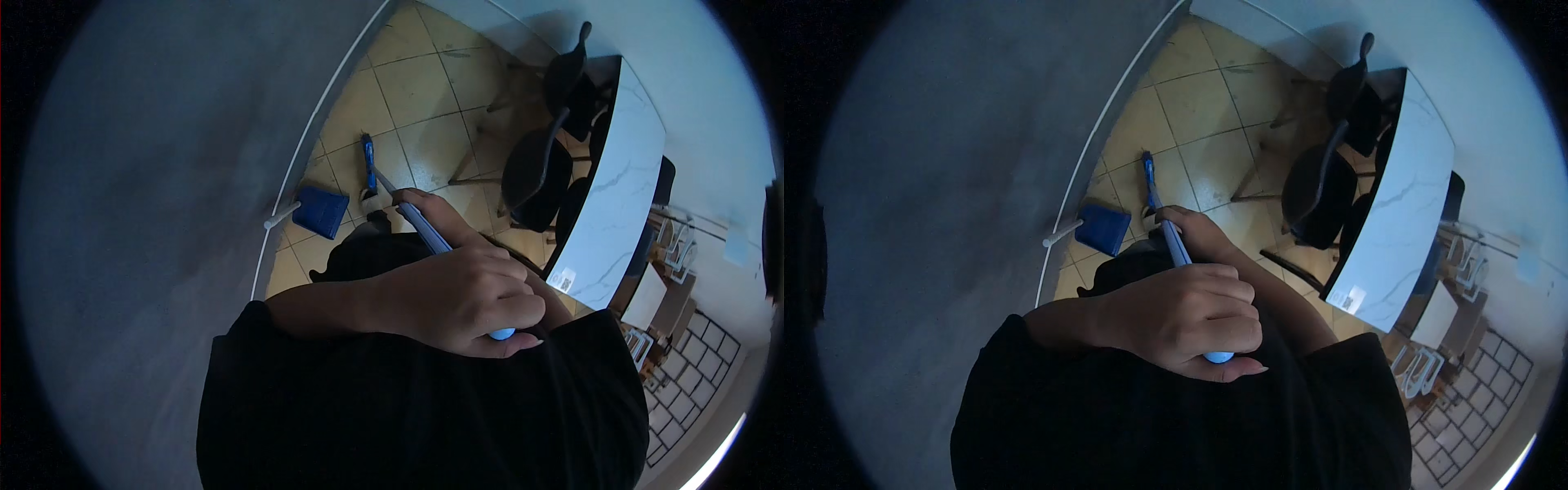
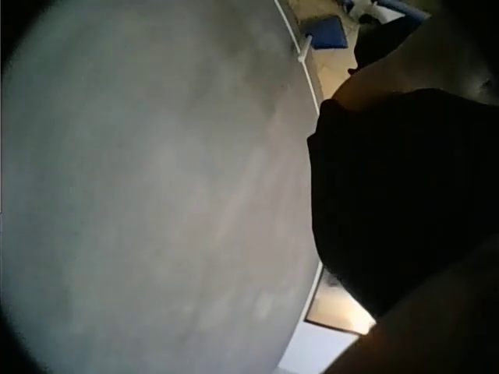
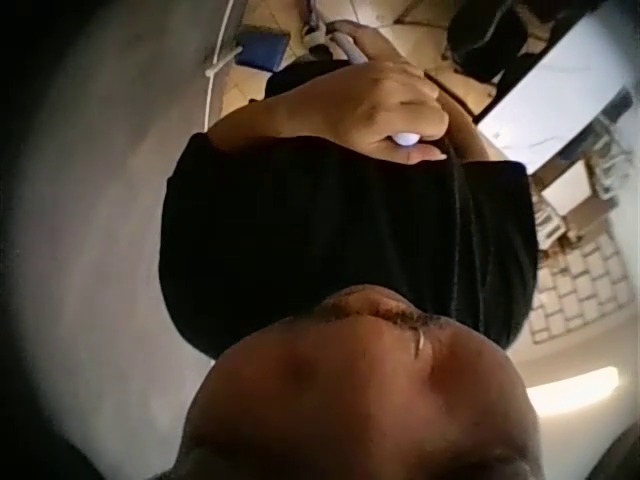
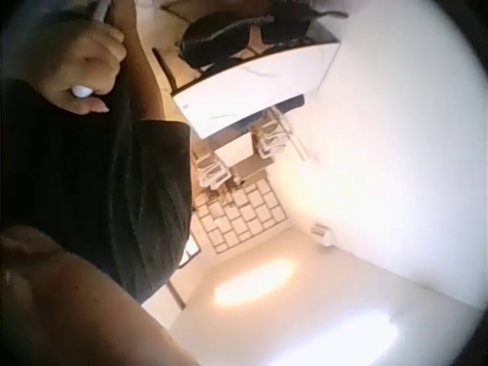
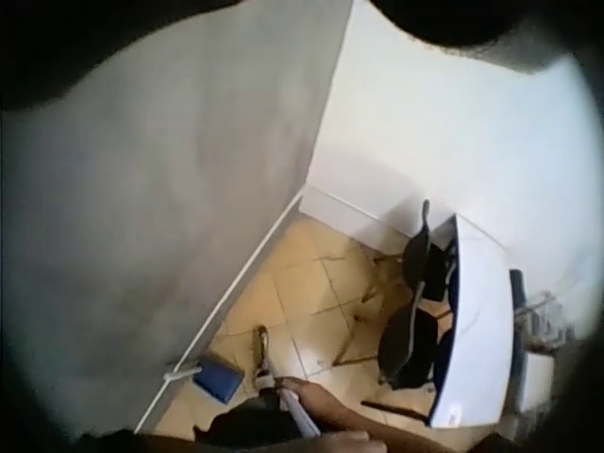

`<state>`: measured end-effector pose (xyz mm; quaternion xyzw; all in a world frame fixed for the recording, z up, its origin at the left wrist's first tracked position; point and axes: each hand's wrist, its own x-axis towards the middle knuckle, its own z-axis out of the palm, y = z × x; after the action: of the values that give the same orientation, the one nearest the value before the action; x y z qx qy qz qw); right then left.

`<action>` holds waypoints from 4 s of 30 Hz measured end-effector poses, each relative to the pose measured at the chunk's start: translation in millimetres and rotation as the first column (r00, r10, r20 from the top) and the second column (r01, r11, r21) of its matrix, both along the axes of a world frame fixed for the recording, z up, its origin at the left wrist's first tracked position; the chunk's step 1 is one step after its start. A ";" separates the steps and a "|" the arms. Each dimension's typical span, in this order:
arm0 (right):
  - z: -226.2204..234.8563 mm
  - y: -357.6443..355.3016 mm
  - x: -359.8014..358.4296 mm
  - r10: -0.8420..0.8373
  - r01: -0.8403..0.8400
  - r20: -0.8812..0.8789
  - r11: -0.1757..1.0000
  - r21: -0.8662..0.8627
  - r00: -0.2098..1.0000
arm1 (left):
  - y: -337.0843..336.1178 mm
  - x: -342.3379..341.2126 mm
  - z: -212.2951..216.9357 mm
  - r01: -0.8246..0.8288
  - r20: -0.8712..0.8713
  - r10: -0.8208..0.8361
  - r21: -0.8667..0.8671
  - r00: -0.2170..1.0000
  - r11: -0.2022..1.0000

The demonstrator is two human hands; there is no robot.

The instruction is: The recorder tidies pillows on a bench and then uses a squeegee mop to clean the tiled floor of a coffee shop.

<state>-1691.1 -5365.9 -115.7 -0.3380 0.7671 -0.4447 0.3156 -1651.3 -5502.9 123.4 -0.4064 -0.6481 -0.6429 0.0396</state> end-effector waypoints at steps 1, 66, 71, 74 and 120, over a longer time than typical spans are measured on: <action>1.9 -12.7 -6.7 0.005 -0.004 0.028 0.999 -0.035 1.000 | -5.6 2.6 0.3 -0.042 -0.030 0.042 -0.015 0.999 0.999; -83.2 27.6 -592.9 -0.457 0.480 -0.235 0.876 0.048 0.858 | 33.4 -569.3 7.4 -0.126 0.260 0.228 -0.359 0.938 0.925; -118.4 98.3 -645.0 -0.598 0.680 -0.382 0.723 0.123 0.705 | 69.2 -580.3 -44.7 -0.041 0.272 0.165 -0.411 0.948 0.911; -141.6 136.6 -669.4 -0.595 0.708 -0.436 0.690 0.154 0.675 | 95.5 -594.4 -84.9 -0.138 0.171 0.213 -0.369 0.962 0.919; -168.7 -66.3 -355.6 -0.161 0.154 -0.031 0.975 -0.160 0.986 | -10.2 -263.9 -51.7 -0.471 0.268 0.629 -0.470 0.730 0.747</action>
<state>-2046.7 -5432.2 -284.4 -0.3097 0.7607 -0.5199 0.2349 -1915.2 -5513.2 71.7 -0.0470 -0.8423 -0.5366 0.0180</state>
